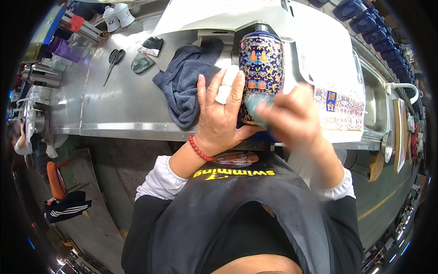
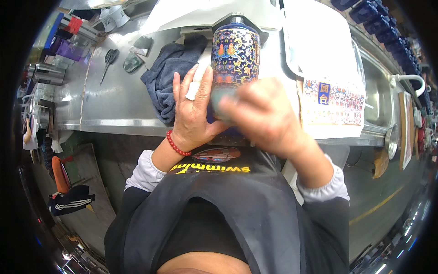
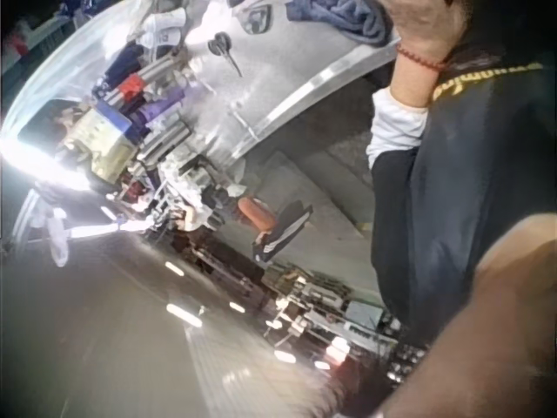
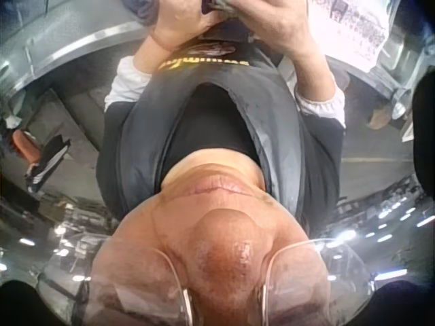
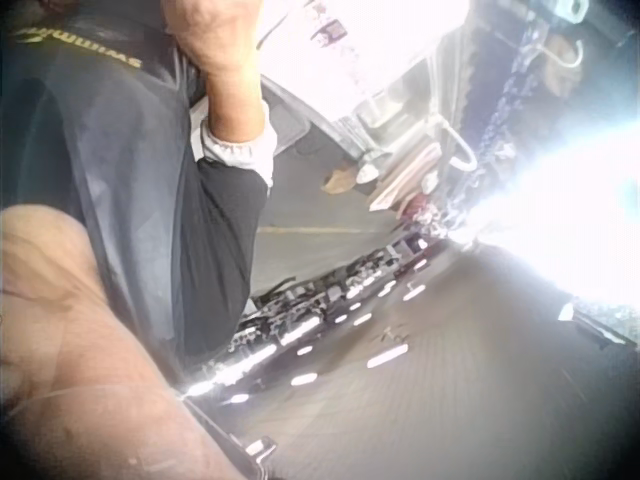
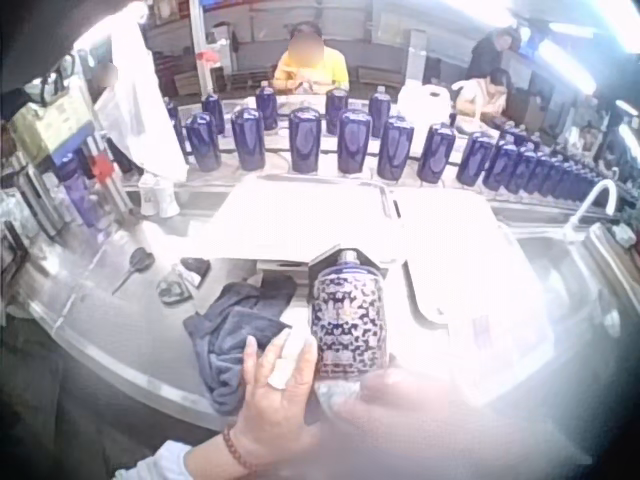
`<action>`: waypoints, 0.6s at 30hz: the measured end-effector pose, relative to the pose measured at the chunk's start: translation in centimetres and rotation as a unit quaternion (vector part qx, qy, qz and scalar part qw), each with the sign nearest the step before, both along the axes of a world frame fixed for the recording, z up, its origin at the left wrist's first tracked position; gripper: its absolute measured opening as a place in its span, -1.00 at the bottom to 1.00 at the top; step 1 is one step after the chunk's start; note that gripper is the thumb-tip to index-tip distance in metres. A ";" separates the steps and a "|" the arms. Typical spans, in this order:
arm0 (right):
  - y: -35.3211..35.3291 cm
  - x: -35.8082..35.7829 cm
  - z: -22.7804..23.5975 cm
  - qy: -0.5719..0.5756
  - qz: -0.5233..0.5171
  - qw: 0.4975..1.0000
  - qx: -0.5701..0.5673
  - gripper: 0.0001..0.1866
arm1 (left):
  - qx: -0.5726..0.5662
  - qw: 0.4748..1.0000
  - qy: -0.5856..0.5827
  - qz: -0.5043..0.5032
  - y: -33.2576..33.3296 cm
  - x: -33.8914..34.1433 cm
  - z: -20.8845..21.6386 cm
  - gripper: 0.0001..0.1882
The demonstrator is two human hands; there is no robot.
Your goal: The person scrubs the exterior of a decorated ceramic bottle with a green sponge while holding it with a bandaged left hand. The bottle is rotated to clean different sides on a stainless steel work surface.
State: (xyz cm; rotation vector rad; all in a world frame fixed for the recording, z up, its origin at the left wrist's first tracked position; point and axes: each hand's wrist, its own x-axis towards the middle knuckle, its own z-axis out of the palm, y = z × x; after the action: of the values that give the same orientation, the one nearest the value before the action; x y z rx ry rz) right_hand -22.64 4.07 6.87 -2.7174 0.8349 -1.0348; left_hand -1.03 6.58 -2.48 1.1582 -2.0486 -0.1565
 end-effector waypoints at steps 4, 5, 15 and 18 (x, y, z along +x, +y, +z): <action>0.9 -0.2 -0.4 -0.197 -0.124 0.922 0.310 -0.79 | -0.006 1.000 0.007 0.001 0.2 -0.2 -0.1 0.22; 1.0 -0.4 -1.0 -0.310 -0.247 0.818 0.418 -0.79 | 0.003 1.000 0.001 0.001 0.2 -0.2 0.0 0.22; 0.8 1.0 -4.6 -0.247 -0.221 0.909 0.253 -0.70 | -0.032 0.998 -0.061 -0.001 -0.4 0.3 1.5 0.21; 0.8 2.3 -3.0 -0.195 -0.247 0.923 0.222 -0.71 | -0.035 0.998 -0.058 0.000 -0.4 0.3 1.5 0.21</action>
State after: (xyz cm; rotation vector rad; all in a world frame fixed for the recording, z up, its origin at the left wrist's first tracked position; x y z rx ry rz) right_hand -20.35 4.90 3.92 -1.8785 1.4920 -1.2235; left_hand -0.71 6.16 -0.99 1.1467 -2.1380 -0.0169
